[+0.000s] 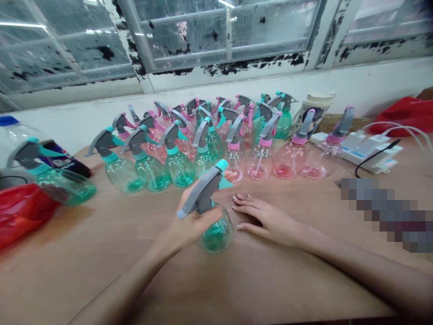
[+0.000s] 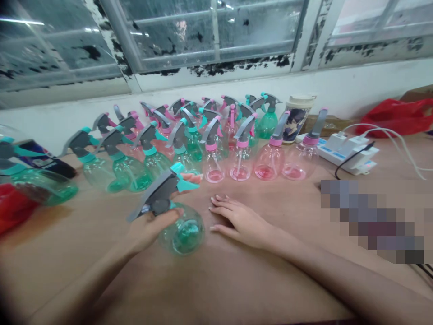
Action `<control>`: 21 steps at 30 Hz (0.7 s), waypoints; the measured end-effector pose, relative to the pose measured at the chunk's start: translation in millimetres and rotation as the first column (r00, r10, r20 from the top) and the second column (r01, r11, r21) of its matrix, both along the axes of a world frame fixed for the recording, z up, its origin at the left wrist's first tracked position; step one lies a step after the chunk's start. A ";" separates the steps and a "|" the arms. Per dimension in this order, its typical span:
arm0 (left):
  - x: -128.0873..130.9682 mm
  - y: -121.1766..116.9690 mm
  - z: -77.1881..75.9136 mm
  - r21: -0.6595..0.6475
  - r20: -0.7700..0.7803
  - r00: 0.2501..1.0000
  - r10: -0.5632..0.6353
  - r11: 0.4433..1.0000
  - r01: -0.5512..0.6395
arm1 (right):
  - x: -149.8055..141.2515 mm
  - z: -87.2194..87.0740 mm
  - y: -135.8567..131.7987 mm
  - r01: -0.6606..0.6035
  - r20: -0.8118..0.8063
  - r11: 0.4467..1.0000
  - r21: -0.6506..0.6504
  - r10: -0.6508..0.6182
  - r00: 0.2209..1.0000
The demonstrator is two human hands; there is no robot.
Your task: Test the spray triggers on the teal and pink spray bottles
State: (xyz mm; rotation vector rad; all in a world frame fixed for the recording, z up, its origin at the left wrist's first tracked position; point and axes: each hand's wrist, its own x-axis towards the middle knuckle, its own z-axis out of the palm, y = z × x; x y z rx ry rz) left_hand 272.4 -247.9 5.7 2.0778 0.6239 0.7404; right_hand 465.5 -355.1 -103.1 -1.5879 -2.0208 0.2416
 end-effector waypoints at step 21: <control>-0.4 -1.7 2.4 -0.042 -0.043 0.993 -0.108 0.993 0.106 | 1.1 0.5 0.6 0.000 0.008 1.000 -0.024 0.000 1.000</control>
